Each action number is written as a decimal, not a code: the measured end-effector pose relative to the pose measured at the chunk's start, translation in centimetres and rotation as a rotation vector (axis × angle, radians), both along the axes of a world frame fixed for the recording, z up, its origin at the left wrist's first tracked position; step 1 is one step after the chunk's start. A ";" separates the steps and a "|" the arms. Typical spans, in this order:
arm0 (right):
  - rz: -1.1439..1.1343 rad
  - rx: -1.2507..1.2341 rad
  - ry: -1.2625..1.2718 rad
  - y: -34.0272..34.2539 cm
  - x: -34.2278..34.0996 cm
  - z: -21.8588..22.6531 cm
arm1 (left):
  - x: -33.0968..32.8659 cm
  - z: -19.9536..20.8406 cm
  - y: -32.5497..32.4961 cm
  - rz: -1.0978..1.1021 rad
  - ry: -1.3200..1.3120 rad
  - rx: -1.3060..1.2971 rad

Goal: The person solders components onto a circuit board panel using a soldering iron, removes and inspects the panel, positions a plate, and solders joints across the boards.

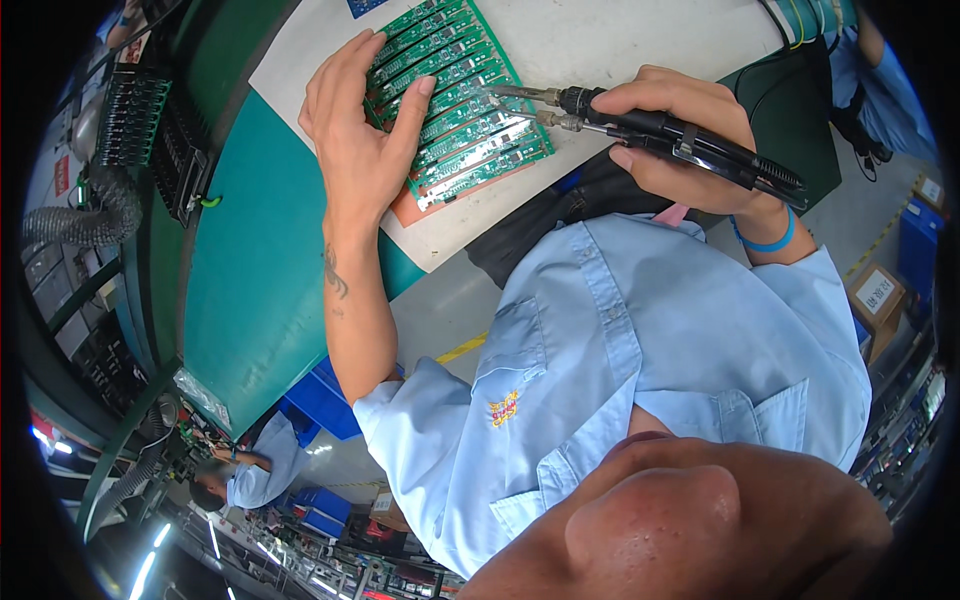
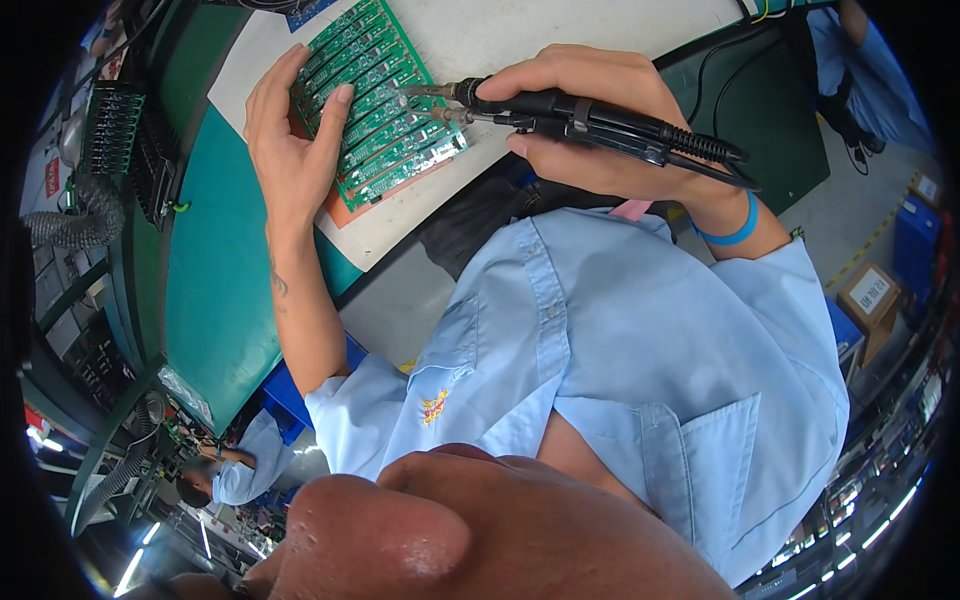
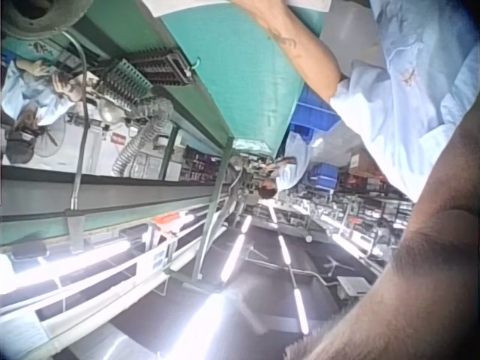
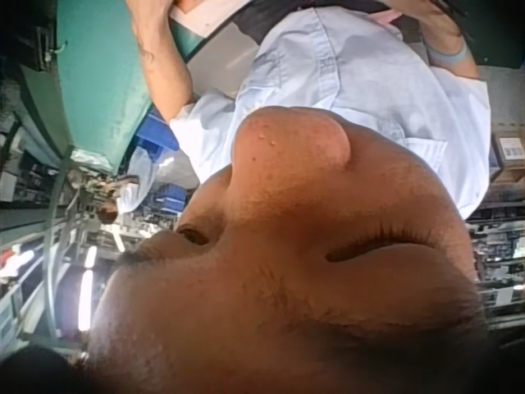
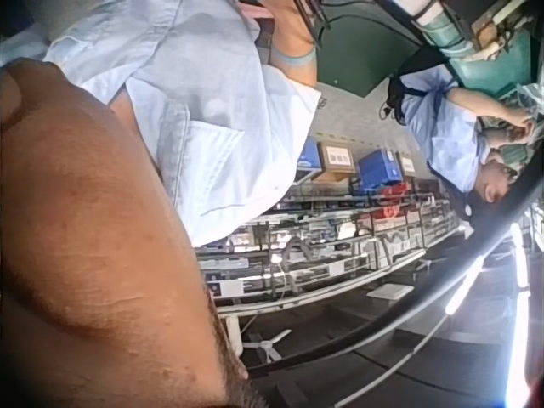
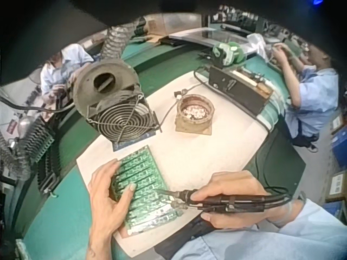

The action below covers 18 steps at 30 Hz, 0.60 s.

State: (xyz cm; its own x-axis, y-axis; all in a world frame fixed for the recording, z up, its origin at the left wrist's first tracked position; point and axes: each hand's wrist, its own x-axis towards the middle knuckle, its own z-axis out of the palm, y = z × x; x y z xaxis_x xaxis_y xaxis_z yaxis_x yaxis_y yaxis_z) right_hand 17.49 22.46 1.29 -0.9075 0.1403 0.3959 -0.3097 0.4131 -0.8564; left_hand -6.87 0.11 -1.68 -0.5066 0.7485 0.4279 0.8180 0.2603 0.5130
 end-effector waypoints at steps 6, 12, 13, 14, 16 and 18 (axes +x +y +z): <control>-0.010 -0.001 0.003 0.2 0.2 0.1 | 0.0 -0.1 0.0 0.004 0.006 0.011; -0.096 0.026 0.009 1.4 0.6 0.5 | 0.0 -0.1 -0.1 0.020 -0.006 0.007; -0.121 0.037 0.012 1.6 0.5 0.6 | 0.0 -0.1 -0.2 0.024 -0.012 0.002; -0.203 -0.001 -0.001 1.5 0.5 0.8 | 0.0 -0.1 -0.3 0.026 -0.011 0.000; -0.289 -0.037 -0.014 2.0 0.4 -0.1 | 0.0 0.1 -0.2 0.027 -0.034 -0.007; -0.765 -0.211 -0.148 3.6 0.3 -3.2 | 0.0 0.3 0.0 0.022 -0.057 -0.010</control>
